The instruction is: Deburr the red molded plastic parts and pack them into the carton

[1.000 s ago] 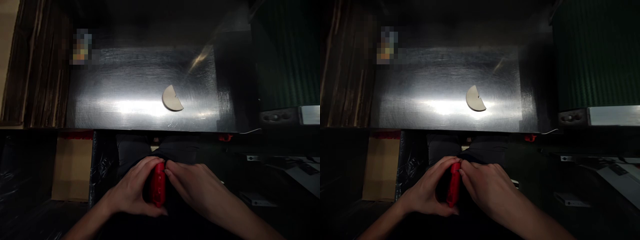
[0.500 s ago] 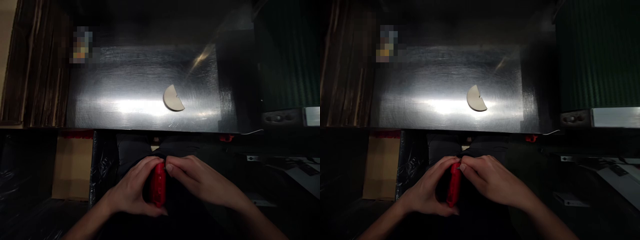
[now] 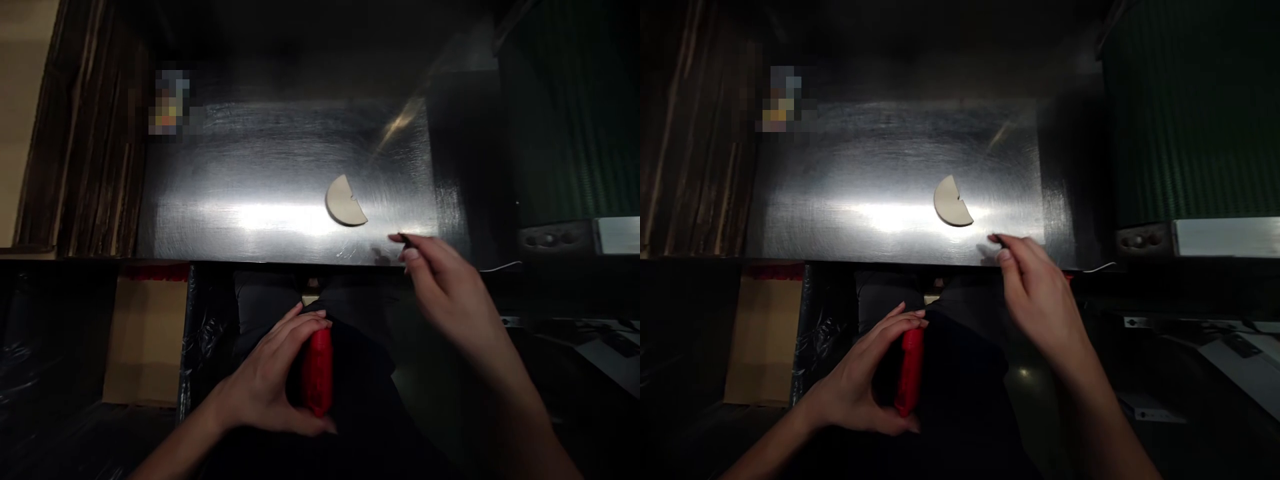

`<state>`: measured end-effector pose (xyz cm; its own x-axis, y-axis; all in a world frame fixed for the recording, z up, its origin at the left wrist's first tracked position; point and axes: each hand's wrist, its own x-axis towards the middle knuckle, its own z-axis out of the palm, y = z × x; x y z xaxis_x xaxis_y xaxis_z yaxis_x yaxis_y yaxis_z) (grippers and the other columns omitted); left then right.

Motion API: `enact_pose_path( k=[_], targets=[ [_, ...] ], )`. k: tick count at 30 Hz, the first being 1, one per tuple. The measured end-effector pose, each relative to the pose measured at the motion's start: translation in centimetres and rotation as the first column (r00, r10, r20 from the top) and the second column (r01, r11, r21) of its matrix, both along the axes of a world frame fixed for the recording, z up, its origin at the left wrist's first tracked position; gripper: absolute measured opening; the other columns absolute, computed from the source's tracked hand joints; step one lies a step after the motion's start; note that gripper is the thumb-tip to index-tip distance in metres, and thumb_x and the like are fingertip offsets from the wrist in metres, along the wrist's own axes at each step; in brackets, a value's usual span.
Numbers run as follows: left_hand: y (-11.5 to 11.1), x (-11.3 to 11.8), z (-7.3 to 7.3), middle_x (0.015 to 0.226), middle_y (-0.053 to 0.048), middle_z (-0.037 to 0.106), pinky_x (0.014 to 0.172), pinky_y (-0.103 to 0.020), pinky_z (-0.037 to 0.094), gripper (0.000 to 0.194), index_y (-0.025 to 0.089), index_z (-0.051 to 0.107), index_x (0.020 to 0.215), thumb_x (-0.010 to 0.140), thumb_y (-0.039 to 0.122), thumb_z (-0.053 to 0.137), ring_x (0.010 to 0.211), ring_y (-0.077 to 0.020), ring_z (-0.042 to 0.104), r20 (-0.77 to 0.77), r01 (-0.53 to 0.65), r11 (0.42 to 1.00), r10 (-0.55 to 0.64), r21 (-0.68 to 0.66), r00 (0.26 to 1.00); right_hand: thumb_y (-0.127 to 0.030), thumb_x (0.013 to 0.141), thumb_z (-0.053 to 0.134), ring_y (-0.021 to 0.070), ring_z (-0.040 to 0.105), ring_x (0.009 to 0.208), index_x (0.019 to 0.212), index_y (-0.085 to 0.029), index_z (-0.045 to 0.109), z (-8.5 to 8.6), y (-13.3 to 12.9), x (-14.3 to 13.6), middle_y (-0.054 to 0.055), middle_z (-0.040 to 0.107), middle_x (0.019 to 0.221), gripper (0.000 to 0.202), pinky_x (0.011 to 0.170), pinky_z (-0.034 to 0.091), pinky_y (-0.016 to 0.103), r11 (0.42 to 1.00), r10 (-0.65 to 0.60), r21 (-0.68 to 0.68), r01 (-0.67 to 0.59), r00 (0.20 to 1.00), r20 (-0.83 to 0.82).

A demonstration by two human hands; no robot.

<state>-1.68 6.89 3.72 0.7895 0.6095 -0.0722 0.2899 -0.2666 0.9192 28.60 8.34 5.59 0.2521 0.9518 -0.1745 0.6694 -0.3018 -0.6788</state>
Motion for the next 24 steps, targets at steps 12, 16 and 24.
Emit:
enact_pose_path(
  k=[12,16,24],
  targets=[
    [-0.7,-1.4,-1.7,0.163,-0.018,0.052,0.125,-0.063,0.043,0.116,0.033,0.029,0.164,0.072,0.044,0.099,0.151,-0.0415,0.051,-0.027,-0.238,0.971,0.237,-0.038,0.971,-0.033,0.105,0.047,0.0369,0.06,0.126,0.138,-0.015,0.064,-4.4,3.8,0.4,0.021,0.061,0.132,0.041,0.108,0.05,0.053,0.944,-0.146,0.33,0.019,0.92,0.364],
    [-0.5,-2.2,-2.6,0.163,-0.017,0.052,0.124,-0.061,0.045,0.114,0.035,0.03,0.162,0.073,0.043,0.099,0.15,-0.0402,0.051,-0.069,-0.285,0.958,0.281,-0.046,0.957,-0.048,0.107,0.047,0.0259,0.071,0.092,0.108,-0.023,0.071,-4.2,-2.7,-1.6,0.009,0.075,0.101,0.034,0.086,0.055,0.037,0.992,-0.099,0.085,0.094,0.993,0.062],
    [0.2,-1.5,-4.3,0.163,-0.016,0.051,0.123,-0.063,0.045,0.114,0.036,0.029,0.162,0.072,0.046,0.099,0.15,-0.0404,0.051,-0.068,-0.228,0.972,0.224,-0.053,0.972,-0.048,0.096,0.042,0.0266,0.063,0.051,0.066,-0.028,0.058,-9.7,-9.4,3.0,0.003,0.06,0.052,0.04,0.049,0.04,0.033,0.882,-0.175,-0.423,0.206,0.978,0.11]
  ],
)
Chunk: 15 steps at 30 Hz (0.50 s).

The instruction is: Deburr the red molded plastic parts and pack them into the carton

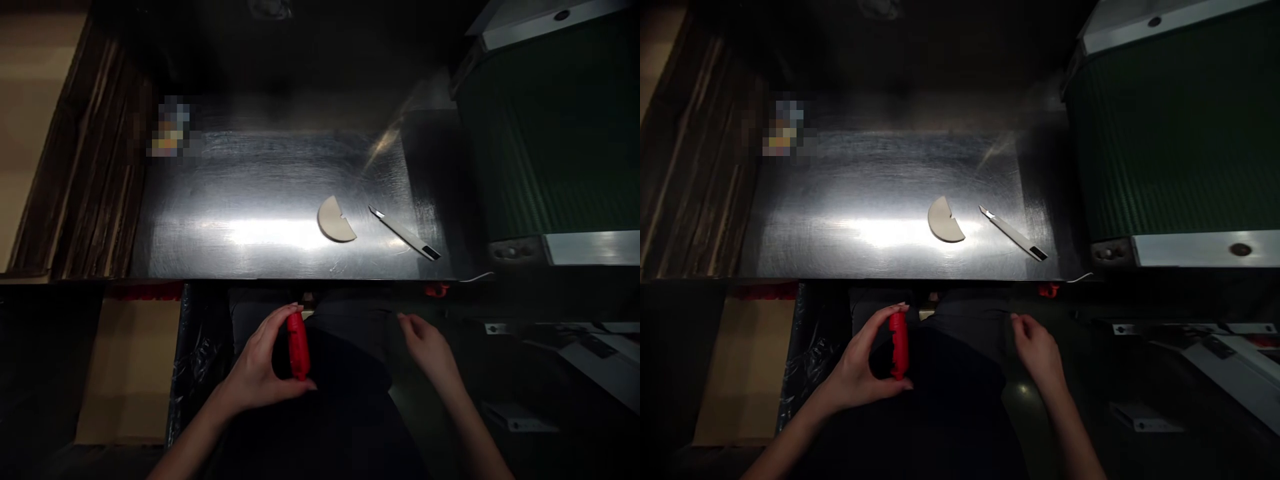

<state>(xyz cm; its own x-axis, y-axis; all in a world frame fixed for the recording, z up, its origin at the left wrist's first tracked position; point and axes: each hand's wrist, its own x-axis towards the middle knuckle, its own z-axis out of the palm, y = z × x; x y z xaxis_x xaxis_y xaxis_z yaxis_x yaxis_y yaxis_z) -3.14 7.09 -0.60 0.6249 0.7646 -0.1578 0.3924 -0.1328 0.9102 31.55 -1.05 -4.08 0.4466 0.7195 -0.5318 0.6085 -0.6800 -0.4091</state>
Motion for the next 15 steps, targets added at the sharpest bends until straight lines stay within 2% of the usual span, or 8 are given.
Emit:
enact_pose_path(
  k=[2,5,8,11,13,15],
  targets=[
    [0.0,0.1,-0.1,0.163,-0.017,0.051,0.123,-0.063,0.045,0.115,0.036,0.028,0.163,0.072,0.046,0.099,0.15,-0.0407,0.052,0.011,0.012,1.0,-0.012,0.012,1.0,-0.05,0.096,0.044,0.0262,0.063,0.052,0.062,-0.028,0.055,0.7,0.3,1.3,0.003,0.059,0.052,0.042,0.05,0.039,0.032,0.999,0.029,-0.04,-0.03,0.999,-0.027],
    [-0.1,0.1,-0.3,0.163,-0.018,0.051,0.122,-0.063,0.046,0.116,0.035,0.027,0.163,0.072,0.046,0.098,0.15,-0.0416,0.052,0.013,0.017,1.0,-0.017,0.02,1.0,-0.054,0.097,0.055,0.0228,0.067,0.063,0.07,-0.026,0.063,3.8,2.0,1.3,0.0,0.067,0.064,0.04,0.059,0.045,0.031,0.985,0.163,-0.027,-0.171,0.968,-0.189],
    [-0.5,0.2,-0.5,0.163,-0.019,0.051,0.122,-0.066,0.044,0.115,0.033,0.028,0.163,0.073,0.047,0.098,0.149,-0.0425,0.052,0.019,-0.013,1.0,0.014,-0.015,1.0,-0.056,0.104,0.052,0.0181,0.064,0.067,0.082,-0.025,0.065,7.5,5.3,-0.5,-0.003,0.066,0.072,0.04,0.061,0.046,0.028,0.952,0.306,0.122,-0.282,0.91,-0.279],
    [-1.0,0.5,-0.7,0.161,-0.021,0.052,0.121,-0.066,0.044,0.111,0.03,0.035,0.157,0.07,0.062,0.095,0.147,-0.0434,0.054,0.113,-0.115,0.987,0.128,-0.116,0.985,-0.049,0.108,0.047,0.018,0.065,0.072,0.093,-0.024,0.066,9.4,10.2,-3.0,-0.001,0.07,0.082,0.035,0.065,0.048,0.028,0.89,0.339,0.35,-0.293,0.938,-0.076],
    [-1.2,0.7,-0.7,0.161,-0.024,0.052,0.117,-0.062,0.05,0.111,0.028,0.039,0.152,0.065,0.074,0.091,0.144,-0.0434,0.057,0.223,-0.195,0.958,0.241,-0.21,0.945,-0.044,0.107,0.049,0.0221,0.069,0.088,0.104,-0.023,0.067,9.3,13.9,-4.5,0.005,0.073,0.101,0.028,0.077,0.051,0.033,0.858,0.288,0.424,-0.289,0.955,0.067],
    [-1.5,0.6,-0.8,0.162,-0.026,0.051,0.112,-0.057,0.056,0.113,0.027,0.039,0.149,0.063,0.082,0.087,0.144,-0.0431,0.058,0.31,-0.255,0.926,0.338,-0.28,0.889,-0.042,0.104,0.053,0.0305,0.068,0.106,0.118,-0.02,0.067,8.3,17.2,-5.6,0.013,0.071,0.118,0.029,0.089,0.052,0.041,0.847,0.264,0.438,-0.302,0.953,0.146]
  ],
)
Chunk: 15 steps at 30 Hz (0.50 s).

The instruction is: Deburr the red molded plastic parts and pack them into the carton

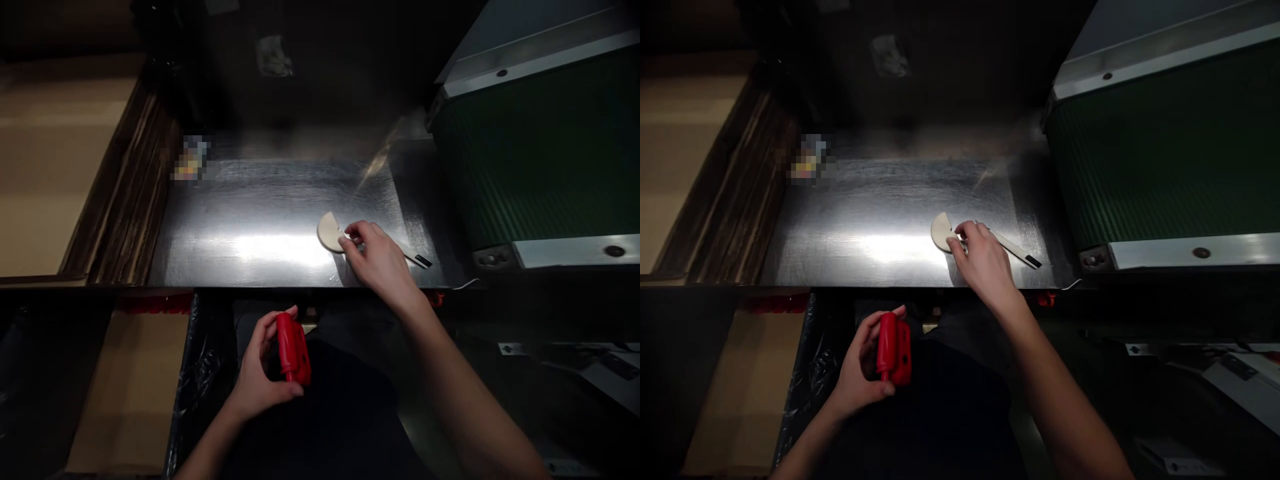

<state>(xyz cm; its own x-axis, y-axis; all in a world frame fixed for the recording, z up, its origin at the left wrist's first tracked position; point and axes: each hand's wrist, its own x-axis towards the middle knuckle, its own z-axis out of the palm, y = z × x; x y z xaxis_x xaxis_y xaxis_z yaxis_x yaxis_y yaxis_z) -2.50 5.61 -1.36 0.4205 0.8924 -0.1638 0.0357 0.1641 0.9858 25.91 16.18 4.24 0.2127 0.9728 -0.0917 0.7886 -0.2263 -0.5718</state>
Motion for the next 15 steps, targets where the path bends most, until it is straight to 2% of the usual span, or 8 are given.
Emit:
enact_pose_path(
  k=[3,6,8,10,13,15],
  targets=[
    [-0.3,-0.7,0.1,0.162,-0.027,0.05,0.112,-0.058,0.056,0.114,0.027,0.037,0.149,0.063,0.082,0.087,0.144,-0.0431,0.057,-0.004,-0.07,0.998,0.07,-0.004,0.998,-0.042,0.098,0.061,0.0427,0.062,0.118,0.126,-0.013,0.066,-1.4,3.1,-1.2,0.023,0.067,0.125,0.04,0.094,0.051,0.052,1.0,-0.004,0.012,0.003,0.998,0.065],
    [-0.5,-1.8,0.0,0.16,-0.025,0.052,0.119,-0.065,0.046,0.111,0.026,0.036,0.153,0.068,0.07,0.092,0.145,-0.0434,0.056,-0.173,-0.048,0.999,0.05,0.016,0.984,-0.043,0.098,0.059,0.0441,0.059,0.122,0.13,-0.012,0.064,-1.7,2.9,-1.6,0.025,0.065,0.13,0.044,0.098,0.049,0.055,0.999,-0.011,0.052,0.008,0.998,0.067],
    [-0.5,-2.3,-0.4,0.16,-0.023,0.053,0.124,-0.069,0.038,0.106,0.026,0.035,0.156,0.073,0.06,0.093,0.149,-0.0438,0.052,-0.287,-0.02,1.0,0.024,0.017,0.958,-0.045,0.103,0.052,0.0401,0.059,0.123,0.131,-0.016,0.062,-1.4,0.9,-1.6,0.022,0.065,0.131,0.042,0.101,0.048,0.052,0.996,-0.019,0.092,0.016,0.999,0.039],
    [-0.2,-2.5,-1.1,0.161,-0.021,0.052,0.126,-0.07,0.034,0.103,0.027,0.035,0.159,0.077,0.048,0.092,0.152,-0.0436,0.048,-0.355,0.002,1.0,0.002,0.01,0.935,-0.048,0.107,0.044,0.0332,0.064,0.113,0.12,-0.02,0.065,-1.4,-2.4,-1.4,0.016,0.07,0.12,0.037,0.098,0.049,0.045,0.996,-0.016,0.087,0.017,1.0,-0.01],
    [0.5,-2.2,-2.2,0.164,-0.019,0.05,0.127,-0.068,0.034,0.103,0.027,0.034,0.162,0.077,0.037,0.092,0.154,-0.0423,0.046,-0.384,0.034,0.999,-0.029,0.005,0.923,-0.053,0.108,0.045,0.0212,0.068,0.075,0.089,-0.024,0.067,-2.8,-8.2,-0.6,0.003,0.072,0.082,0.041,0.071,0.052,0.031,0.997,0.022,-0.074,-0.032,0.992,-0.12],
    [1.0,-1.9,-2.7,0.165,-0.019,0.049,0.127,-0.067,0.033,0.103,0.028,0.035,0.161,0.075,0.034,0.092,0.154,-0.0422,0.045,-0.387,0.058,0.998,-0.05,0.011,0.921,-0.056,0.106,0.048,0.018,0.064,0.056,0.075,-0.024,0.064,-4.7,-11.7,0.5,-0.002,0.068,0.063,0.048,0.053,0.046,0.027,0.979,0.001,-0.202,-0.036,0.986,-0.169]
  ],
)
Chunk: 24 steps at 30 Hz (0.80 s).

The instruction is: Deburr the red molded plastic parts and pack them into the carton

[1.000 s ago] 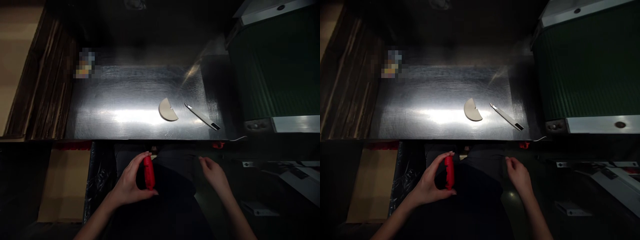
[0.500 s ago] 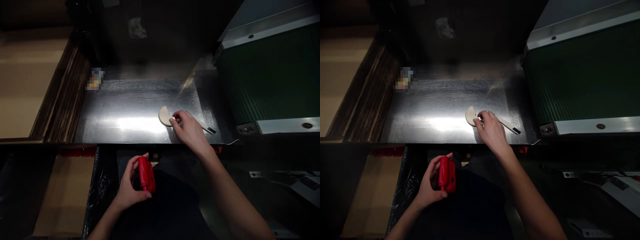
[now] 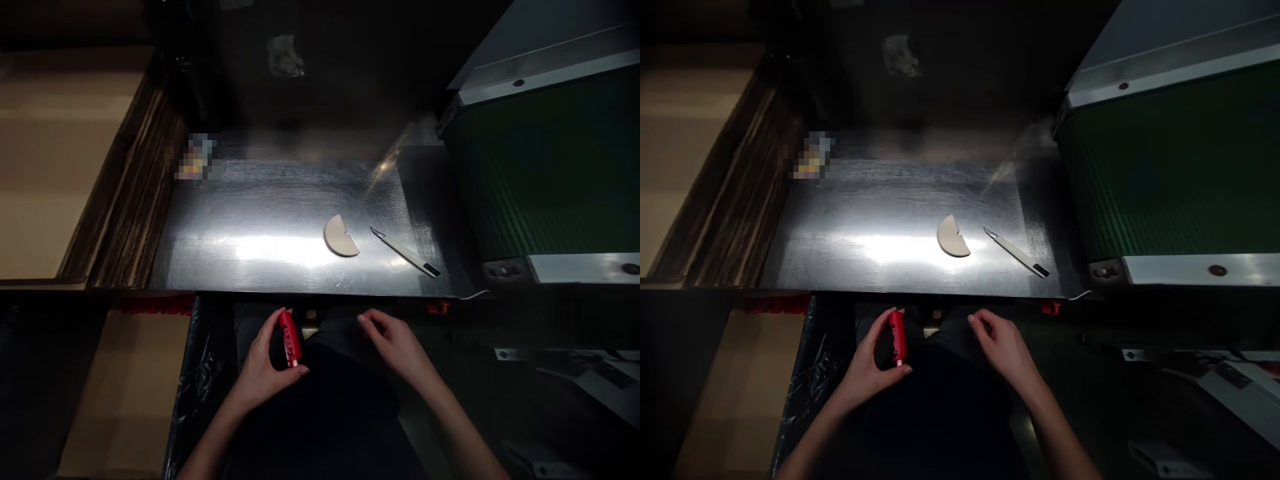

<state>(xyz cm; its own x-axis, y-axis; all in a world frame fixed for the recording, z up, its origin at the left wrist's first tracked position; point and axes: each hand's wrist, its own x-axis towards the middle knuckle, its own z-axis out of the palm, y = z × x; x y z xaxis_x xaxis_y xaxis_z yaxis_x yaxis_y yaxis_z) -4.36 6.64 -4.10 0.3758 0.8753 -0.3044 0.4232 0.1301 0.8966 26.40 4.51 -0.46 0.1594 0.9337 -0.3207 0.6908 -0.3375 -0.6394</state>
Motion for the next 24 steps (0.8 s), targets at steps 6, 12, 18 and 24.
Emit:
enact_pose_path(
  k=[6,12,18,24],
  targets=[
    [1.3,1.3,0.5,0.163,-0.022,0.05,0.124,-0.065,0.039,0.103,0.027,0.038,0.154,0.071,0.041,0.097,0.15,-0.0416,0.051,0.114,0.102,0.995,-0.101,0.0,0.988,-0.06,0.106,0.04,0.0194,0.063,0.05,0.075,-0.023,0.063,-2.1,-4.5,3.4,0.001,0.068,0.061,0.054,0.046,0.044,0.028,0.983,-0.164,-0.075,0.165,0.986,0.011],
    [1.3,2.2,0.8,0.166,-0.028,0.044,0.116,-0.061,0.05,0.111,0.03,0.034,0.146,0.063,0.075,0.092,0.148,-0.0427,0.054,0.39,0.048,0.999,-0.038,-0.017,0.92,-0.051,0.109,0.045,0.0229,0.072,0.089,0.101,-0.024,0.068,3.1,2.6,0.1,0.006,0.076,0.099,0.036,0.079,0.055,0.031,0.985,-0.129,0.121,0.123,0.991,0.04],
    [1.1,2.0,2.2,0.163,-0.027,0.049,0.119,-0.063,0.045,0.112,0.028,0.04,0.145,0.059,0.082,0.089,0.152,-0.0463,0.047,0.576,-0.213,0.974,0.218,-0.077,0.788,-0.042,0.099,0.063,0.0467,0.059,0.125,0.132,-0.007,0.059,3.7,14.1,-3.4,0.03,0.062,0.133,0.048,0.097,0.049,0.052,0.986,-0.098,0.159,0.058,0.961,0.258],
    [1.3,1.6,3.3,0.165,-0.024,0.048,0.12,-0.059,0.047,0.1,0.025,0.053,0.143,0.064,0.063,0.098,0.15,-0.0475,0.049,0.635,-0.5,0.845,0.493,-0.189,0.594,-0.047,0.104,0.054,0.0304,0.071,0.093,0.107,-0.018,0.063,5.6,14.3,-3.6,0.014,0.073,0.105,0.03,0.076,0.05,0.035,0.995,0.049,0.078,-0.066,0.979,0.199]
  ],
)
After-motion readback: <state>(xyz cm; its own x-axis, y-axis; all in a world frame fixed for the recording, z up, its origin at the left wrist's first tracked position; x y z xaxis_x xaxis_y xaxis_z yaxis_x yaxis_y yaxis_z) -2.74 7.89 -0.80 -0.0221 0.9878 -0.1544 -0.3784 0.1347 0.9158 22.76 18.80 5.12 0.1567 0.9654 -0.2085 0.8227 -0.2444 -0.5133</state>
